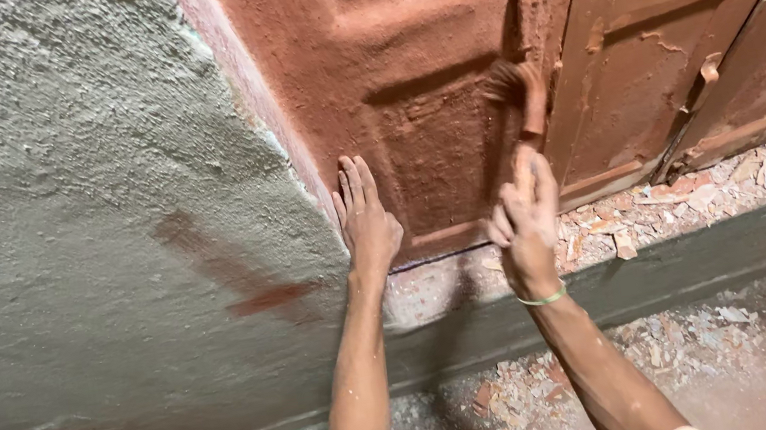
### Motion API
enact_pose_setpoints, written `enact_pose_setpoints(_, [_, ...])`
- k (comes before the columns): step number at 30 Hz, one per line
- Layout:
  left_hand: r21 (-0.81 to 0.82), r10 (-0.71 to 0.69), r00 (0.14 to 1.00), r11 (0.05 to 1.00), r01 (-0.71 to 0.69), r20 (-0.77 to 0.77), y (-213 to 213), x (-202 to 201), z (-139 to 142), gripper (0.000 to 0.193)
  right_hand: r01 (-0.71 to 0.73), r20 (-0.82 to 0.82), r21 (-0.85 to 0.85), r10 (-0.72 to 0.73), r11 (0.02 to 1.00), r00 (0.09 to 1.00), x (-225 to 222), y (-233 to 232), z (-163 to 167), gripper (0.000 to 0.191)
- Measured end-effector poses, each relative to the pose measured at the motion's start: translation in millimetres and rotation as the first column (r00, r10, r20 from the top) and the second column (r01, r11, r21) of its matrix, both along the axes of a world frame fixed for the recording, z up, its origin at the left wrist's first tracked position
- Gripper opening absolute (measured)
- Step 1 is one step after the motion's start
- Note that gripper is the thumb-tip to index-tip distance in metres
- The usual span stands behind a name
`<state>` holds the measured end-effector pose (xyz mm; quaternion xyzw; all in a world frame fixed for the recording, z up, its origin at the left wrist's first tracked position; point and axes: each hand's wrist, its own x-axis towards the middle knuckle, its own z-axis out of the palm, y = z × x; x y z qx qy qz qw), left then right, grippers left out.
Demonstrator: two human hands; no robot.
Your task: The person paints a wooden paneled door with reddish-brown paint using a wide brush, steadying the door with their other hand. They work across different panels and edges of the door, reloading the brush from a paint container on the ledge and brushing paint over the recessed panels and frame areas.
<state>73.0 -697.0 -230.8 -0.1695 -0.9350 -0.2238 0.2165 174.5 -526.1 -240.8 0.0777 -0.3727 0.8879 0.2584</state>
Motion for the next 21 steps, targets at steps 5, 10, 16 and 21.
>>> enact_pose_setpoints(5, [0.010,-0.004,1.000,1.000,0.004,-0.029,1.2,0.3,0.2,0.098,0.142,-0.027,0.126,-0.139,0.982,0.990,0.8,-1.7,-6.1,0.063])
enact_pose_setpoints(10, [0.015,-0.004,1.000,1.000,0.004,-0.010,1.0,-2.0,-3.1,0.100,-0.341,0.378,0.323,0.209,0.883,0.902,3.3,-15.3,-20.2,0.065])
enact_pose_setpoints(16, [0.015,-0.016,1.000,1.000,0.016,-0.015,-0.3,-0.2,-3.6,0.100,-0.418,0.315,0.118,0.365,0.901,0.876,15.0,-8.5,-40.1,0.065])
enact_pose_setpoints(21, [0.020,-0.026,0.999,0.999,0.027,-0.045,0.5,3.6,-0.6,0.100,0.117,0.292,0.116,-0.146,0.986,0.945,23.7,12.6,-51.5,0.061])
